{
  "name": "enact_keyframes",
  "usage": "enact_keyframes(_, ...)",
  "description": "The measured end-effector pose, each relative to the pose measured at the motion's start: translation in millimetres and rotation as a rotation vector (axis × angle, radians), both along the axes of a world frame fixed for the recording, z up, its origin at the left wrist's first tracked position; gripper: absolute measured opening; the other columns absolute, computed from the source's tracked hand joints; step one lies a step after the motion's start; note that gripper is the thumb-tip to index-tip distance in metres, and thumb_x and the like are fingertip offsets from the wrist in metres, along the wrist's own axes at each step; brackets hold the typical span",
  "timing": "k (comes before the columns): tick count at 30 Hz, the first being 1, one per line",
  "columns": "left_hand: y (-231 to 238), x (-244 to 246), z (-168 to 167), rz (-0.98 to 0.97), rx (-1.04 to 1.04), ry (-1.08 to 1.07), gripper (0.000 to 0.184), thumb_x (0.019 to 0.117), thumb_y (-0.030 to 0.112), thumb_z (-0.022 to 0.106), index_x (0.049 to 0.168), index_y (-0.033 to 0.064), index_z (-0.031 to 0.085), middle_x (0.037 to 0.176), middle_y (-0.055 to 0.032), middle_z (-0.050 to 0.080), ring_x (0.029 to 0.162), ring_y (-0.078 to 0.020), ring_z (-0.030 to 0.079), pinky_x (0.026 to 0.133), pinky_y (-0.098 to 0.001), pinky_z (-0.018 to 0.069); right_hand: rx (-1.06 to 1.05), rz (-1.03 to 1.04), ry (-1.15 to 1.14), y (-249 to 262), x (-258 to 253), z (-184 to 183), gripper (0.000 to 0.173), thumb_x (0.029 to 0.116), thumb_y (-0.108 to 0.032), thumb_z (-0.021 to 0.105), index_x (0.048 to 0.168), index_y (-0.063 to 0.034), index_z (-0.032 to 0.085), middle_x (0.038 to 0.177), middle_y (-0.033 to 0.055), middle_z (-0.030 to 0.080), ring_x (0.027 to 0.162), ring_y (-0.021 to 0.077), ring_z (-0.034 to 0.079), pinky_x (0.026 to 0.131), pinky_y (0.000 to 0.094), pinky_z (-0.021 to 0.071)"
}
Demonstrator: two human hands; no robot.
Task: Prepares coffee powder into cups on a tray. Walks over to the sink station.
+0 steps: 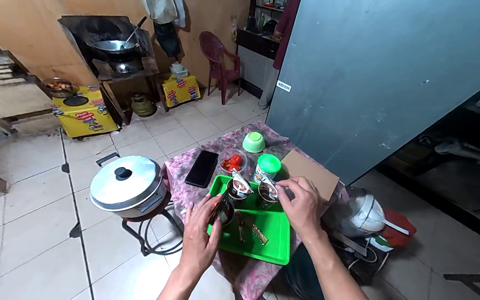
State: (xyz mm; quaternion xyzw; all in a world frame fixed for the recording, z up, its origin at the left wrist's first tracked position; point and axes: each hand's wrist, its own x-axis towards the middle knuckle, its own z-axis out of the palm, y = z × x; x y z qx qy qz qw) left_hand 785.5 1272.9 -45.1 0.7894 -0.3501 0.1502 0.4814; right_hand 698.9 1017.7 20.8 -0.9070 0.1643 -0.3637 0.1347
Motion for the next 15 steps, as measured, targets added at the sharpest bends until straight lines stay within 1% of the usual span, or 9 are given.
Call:
enact_keyframes(1, 0, 1, -4, -0.006, 0.015, -0.003, 0.043, 0.1011, 0.027, 0.045, 0.140, 0.0185, 0.062, 0.138, 0.0047, 0.064, 0.140, -0.0177, 0.051, 0.119, -0.0667, 0.0281, -0.017, -0.003, 0.000, 1, 0, 0, 0.018, 0.0958, -0.034, 0.068, 0.101, -0.0205, 0.078, 0.101, 0.0025, 0.069, 0.094, 0.0221, 0.065, 0.080, 0.0457, 0.0533)
enact_keyframes(2, 1, 2, -9, -0.012, 0.036, 0.000, 0.043, 0.1010, 0.028, 0.045, 0.140, 0.0184, 0.062, 0.138, 0.0046, 0.065, 0.140, -0.0178, 0.050, 0.119, -0.0674, 0.0271, -0.020, -0.003, 0.036, 1, 0, -1, 0.023, 0.0951, -0.039, 0.069, 0.105, -0.0193, 0.077, 0.104, 0.0037, 0.069, 0.095, 0.0239, 0.066, 0.080, 0.0478, 0.0533)
enact_keyframes(4, -1, 5, -12, -0.010, 0.043, -0.009, 0.042, 0.1026, 0.032, 0.046, 0.139, 0.0187, 0.063, 0.136, 0.0050, 0.066, 0.138, -0.0181, 0.052, 0.118, -0.0684, 0.0277, -0.026, -0.010, 0.103, -2, 2, -4, 0.045, 0.0898, -0.054, 0.071, 0.118, -0.0188, 0.074, 0.109, 0.0040, 0.070, 0.096, 0.0252, 0.067, 0.081, 0.0506, 0.0542)
enact_keyframes(5, -1, 6, -11, -0.007, 0.034, -0.018, 0.042, 0.1034, 0.033, 0.045, 0.139, 0.0189, 0.063, 0.136, 0.0055, 0.066, 0.138, -0.0178, 0.053, 0.119, -0.0686, 0.0272, -0.033, -0.014, 0.117, -4, 3, -6, 0.049, 0.0875, -0.057, 0.072, 0.119, -0.0192, 0.073, 0.109, 0.0032, 0.071, 0.096, 0.0247, 0.067, 0.081, 0.0503, 0.0540)
enact_keyframes(6, 0, 4, -12, -0.005, 0.029, -0.018, 0.043, 0.1036, 0.033, 0.044, 0.139, 0.0191, 0.062, 0.136, 0.0059, 0.066, 0.138, -0.0177, 0.053, 0.118, -0.0689, 0.0267, -0.039, -0.010, 0.125, -5, 3, -9, 0.046, 0.0879, -0.054, 0.073, 0.117, -0.0196, 0.075, 0.109, 0.0022, 0.071, 0.096, 0.0239, 0.067, 0.081, 0.0494, 0.0537)
enact_keyframes(8, 2, 1, -11, -0.011, 0.017, -0.016, 0.041, 0.1031, 0.032, 0.045, 0.138, 0.0192, 0.064, 0.135, 0.0067, 0.066, 0.138, -0.0175, 0.053, 0.118, -0.0693, 0.0267, -0.061, 0.000, 0.101, -6, 3, -10, 0.026, 0.0932, -0.040, 0.070, 0.109, -0.0210, 0.079, 0.107, 0.0000, 0.072, 0.098, 0.0216, 0.067, 0.082, 0.0472, 0.0523)
enact_keyframes(9, 2, 1, -7, -0.014, 0.010, -0.031, 0.041, 0.1029, 0.030, 0.044, 0.137, 0.0203, 0.065, 0.136, 0.0079, 0.066, 0.138, -0.0168, 0.053, 0.119, -0.0692, 0.0270, -0.090, -0.002, 0.065, -8, 5, -7, 0.021, 0.0950, -0.035, 0.068, 0.107, -0.0213, 0.079, 0.105, -0.0001, 0.073, 0.098, 0.0214, 0.067, 0.083, 0.0469, 0.0525)
enact_keyframes(13, 3, 3, -8, -0.023, 0.047, -0.045, 0.040, 0.1043, 0.031, 0.043, 0.136, 0.0248, 0.065, 0.139, 0.0112, 0.063, 0.142, -0.0156, 0.048, 0.119, -0.0679, 0.0262, -0.179, 0.005, 0.045, -7, 5, -3, 0.021, 0.0983, -0.035, 0.065, 0.107, -0.0238, 0.081, 0.104, -0.0002, 0.072, 0.096, 0.0213, 0.065, 0.085, 0.0473, 0.0482)
enact_keyframes(15, 0, 9, -7, -0.020, 0.034, -0.053, 0.039, 0.1049, 0.033, 0.043, 0.134, 0.0240, 0.067, 0.138, 0.0094, 0.064, 0.141, -0.0166, 0.049, 0.119, -0.0683, 0.0265, -0.238, -0.004, -0.020, -9, 6, 5, 0.022, 0.0985, -0.036, 0.064, 0.109, -0.0263, 0.081, 0.101, -0.0020, 0.072, 0.093, 0.0196, 0.064, 0.084, 0.0457, 0.0473)
